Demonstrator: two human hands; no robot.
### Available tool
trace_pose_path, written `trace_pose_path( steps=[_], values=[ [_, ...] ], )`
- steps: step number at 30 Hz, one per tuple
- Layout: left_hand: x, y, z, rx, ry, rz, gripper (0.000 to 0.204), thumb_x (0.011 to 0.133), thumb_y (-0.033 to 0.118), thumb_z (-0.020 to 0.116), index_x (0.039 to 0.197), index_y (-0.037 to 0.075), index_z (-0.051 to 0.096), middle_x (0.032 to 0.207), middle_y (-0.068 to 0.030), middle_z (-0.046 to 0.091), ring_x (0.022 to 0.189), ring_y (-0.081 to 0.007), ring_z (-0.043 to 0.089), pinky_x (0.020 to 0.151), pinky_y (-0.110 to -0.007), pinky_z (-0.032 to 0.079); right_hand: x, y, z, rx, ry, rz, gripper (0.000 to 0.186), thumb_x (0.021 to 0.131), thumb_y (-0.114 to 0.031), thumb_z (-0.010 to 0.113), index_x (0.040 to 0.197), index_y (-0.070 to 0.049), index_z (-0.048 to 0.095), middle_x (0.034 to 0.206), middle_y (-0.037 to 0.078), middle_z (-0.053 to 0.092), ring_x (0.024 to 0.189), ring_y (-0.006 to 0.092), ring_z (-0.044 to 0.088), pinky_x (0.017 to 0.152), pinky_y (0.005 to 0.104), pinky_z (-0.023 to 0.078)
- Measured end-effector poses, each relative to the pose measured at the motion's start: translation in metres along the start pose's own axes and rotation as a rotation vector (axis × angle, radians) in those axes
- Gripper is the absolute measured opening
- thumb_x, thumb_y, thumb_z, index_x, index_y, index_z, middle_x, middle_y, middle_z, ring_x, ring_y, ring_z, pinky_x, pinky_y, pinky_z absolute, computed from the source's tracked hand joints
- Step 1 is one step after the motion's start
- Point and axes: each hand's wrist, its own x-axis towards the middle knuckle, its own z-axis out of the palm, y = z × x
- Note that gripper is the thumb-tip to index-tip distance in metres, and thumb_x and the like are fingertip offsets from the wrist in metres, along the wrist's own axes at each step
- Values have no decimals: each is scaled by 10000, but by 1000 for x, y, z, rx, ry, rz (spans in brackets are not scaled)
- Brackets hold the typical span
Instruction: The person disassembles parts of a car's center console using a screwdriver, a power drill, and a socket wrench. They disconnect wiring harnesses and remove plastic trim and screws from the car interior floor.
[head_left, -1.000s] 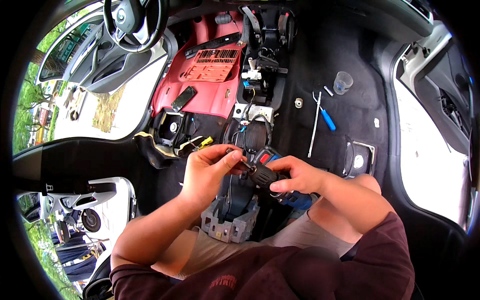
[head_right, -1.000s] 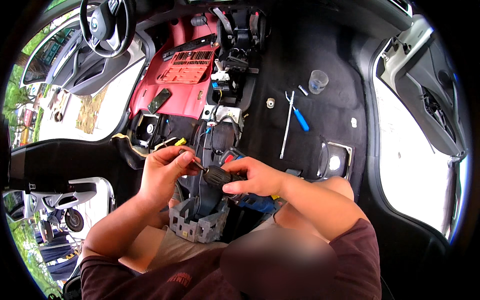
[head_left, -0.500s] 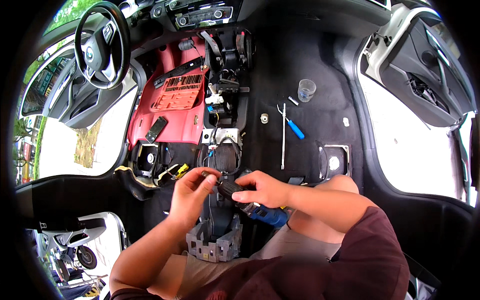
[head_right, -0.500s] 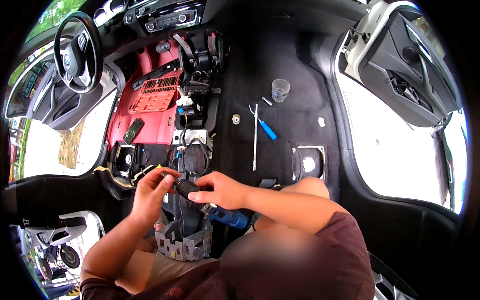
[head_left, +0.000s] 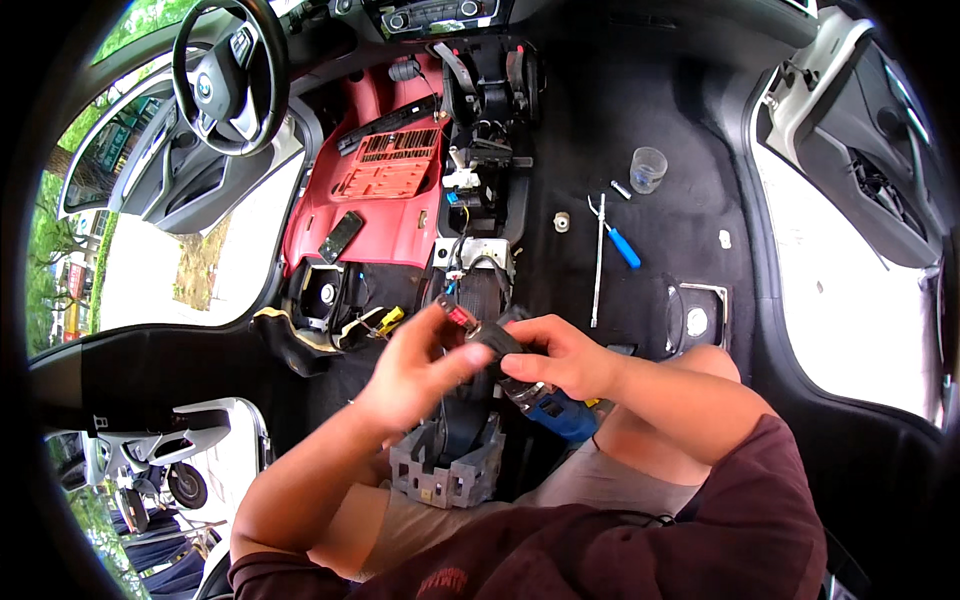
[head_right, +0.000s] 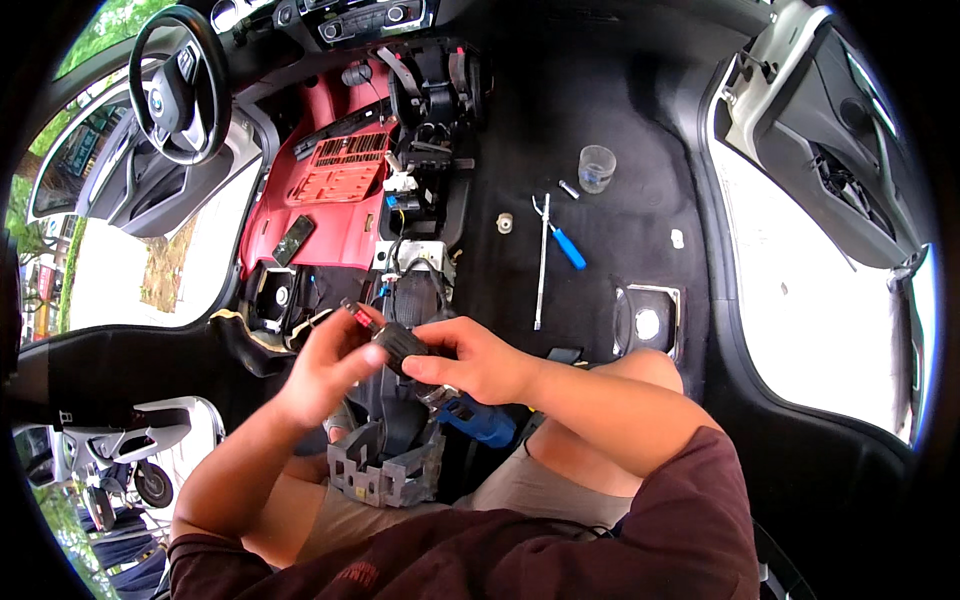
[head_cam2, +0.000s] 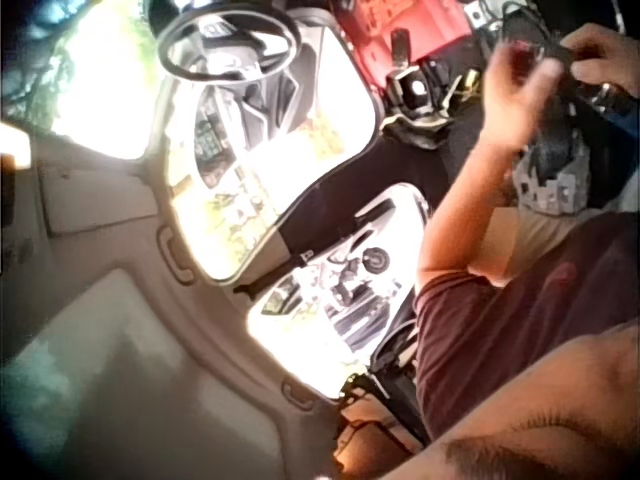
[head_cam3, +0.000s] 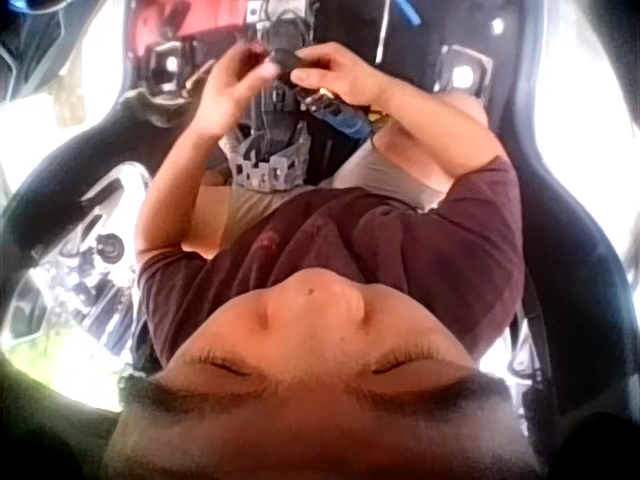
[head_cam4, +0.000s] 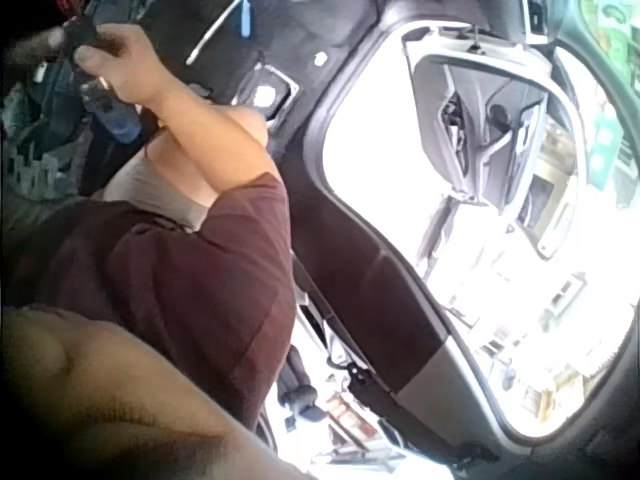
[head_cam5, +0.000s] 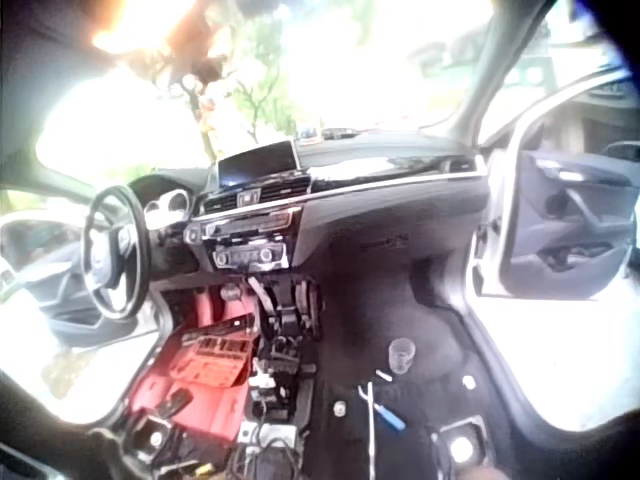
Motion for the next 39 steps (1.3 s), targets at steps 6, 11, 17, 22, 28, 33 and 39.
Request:
trace_pose_path(
  steps=[6, 11, 17, 22, 28, 33, 39],
  values=[
    [-6, 13, 12, 192, -50, 18, 432, 861, 263, 906, 1087, -12, 662, 908, -22, 688, 849, -81, 628, 787, -278, 530, -2, -1, -1, -76, -107, -17, 310, 1029, -329, 699, 1084, -23, 703, 923, -42, 617, 849, 46, 527, 739, 253, 451],
    [3, 9, 10, -84, -99, 66, 421, 888, 276, 884, 1085, -17, 656, 882, -8, 674, 807, -81, 598, 742, -280, 522, 0, 3, -2, 47, -81, 47, 352, 1032, -376, 693, 1050, -25, 697, 895, -64, 581, 830, 47, 526, 731, 257, 446],
    [6, 15, 9, 627, 53, -92, 534, 881, 500, 824, 777, -3, 677, 600, -88, 573, 550, -160, 477, 566, -357, 473, -2, 1, 14, -574, 69, -185, 280, 915, -241, 757, 1045, -24, 638, 875, 150, 657, 827, 334, 669, 725, 397, 518],
    [14, 5, 47, 892, 198, 11, 517, 928, 445, 769, 732, -24, 673, 575, -110, 556, 545, -148, 590, 557, -398, 489, 5, 19, 22, -730, 288, -237, 342, 792, -251, 792, 1007, -22, 657, 916, 174, 683, 927, 403, 684, 790, 488, 548],
    [43, -19, 42, 819, 140, 113, 544, 917, 424, 770, 642, -17, 611, 542, -141, 537, 480, -228, 496, 500, -402, 438, 7, 13, 11, -536, 326, -154, 272, 794, -212, 759, 954, -11, 668, 840, 196, 700, 817, 427, 680, 751, 459, 549],
    [63, -25, 40, 603, -22, 432, 466, 909, 260, 723, 583, 27, 486, 522, -105, 452, 452, -231, 407, 469, -397, 351, -1, 8, -2, -253, 190, 51, 233, 809, -148, 727, 969, 3, 651, 799, 142, 699, 762, 255, 707, 689, 388, 544],
    [133, -32, 45, 495, -94, 391, 460, 945, 386, 722, 691, 16, 622, 612, -104, 581, 532, -253, 536, 510, -376, 407, -8, -17, -49, -224, 448, 114, 232, 771, -129, 762, 916, 19, 659, 769, 91, 678, 703, 166, 649, 613, 364, 511]
  ],
)
